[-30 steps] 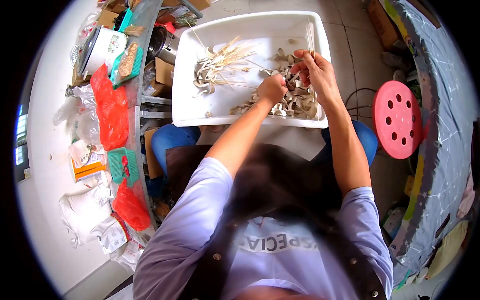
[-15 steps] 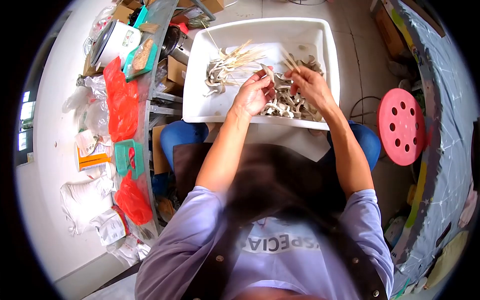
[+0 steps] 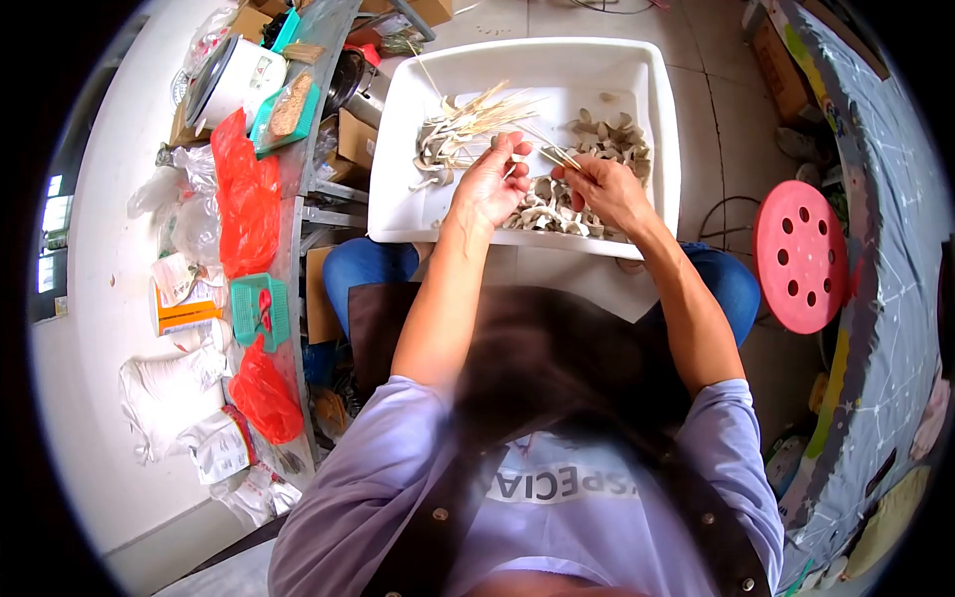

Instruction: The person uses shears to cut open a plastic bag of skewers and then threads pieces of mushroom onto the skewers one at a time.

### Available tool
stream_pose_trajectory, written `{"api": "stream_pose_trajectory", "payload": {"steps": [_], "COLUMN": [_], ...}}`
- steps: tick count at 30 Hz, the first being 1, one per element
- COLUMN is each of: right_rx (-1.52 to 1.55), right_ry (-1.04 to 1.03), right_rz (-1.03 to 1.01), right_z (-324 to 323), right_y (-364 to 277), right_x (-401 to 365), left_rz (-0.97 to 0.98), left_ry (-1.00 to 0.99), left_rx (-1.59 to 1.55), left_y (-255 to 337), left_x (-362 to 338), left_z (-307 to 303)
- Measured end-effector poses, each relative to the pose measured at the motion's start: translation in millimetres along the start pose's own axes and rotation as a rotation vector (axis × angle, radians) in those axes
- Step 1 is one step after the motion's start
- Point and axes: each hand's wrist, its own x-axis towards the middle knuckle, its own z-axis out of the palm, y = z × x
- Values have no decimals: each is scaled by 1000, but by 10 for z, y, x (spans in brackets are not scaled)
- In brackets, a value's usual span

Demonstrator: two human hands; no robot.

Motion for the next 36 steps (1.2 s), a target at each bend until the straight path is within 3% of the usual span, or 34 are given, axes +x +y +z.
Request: {"api": "stream_pose_trajectory", "payload": {"steps": [25,36], "right_rx": [-61,-95], "right_ry": [3,85], "right_rz": [11,19], "right_z": [-27,34], "right_y": [59,-37], "right_x": [12,-35], "left_rz": [389,350], "left_ry": [-152,-191], "left_rx": [359,367], "left_y": [96,44], "left_x": [-168,-132], "left_z": [194,174]}}
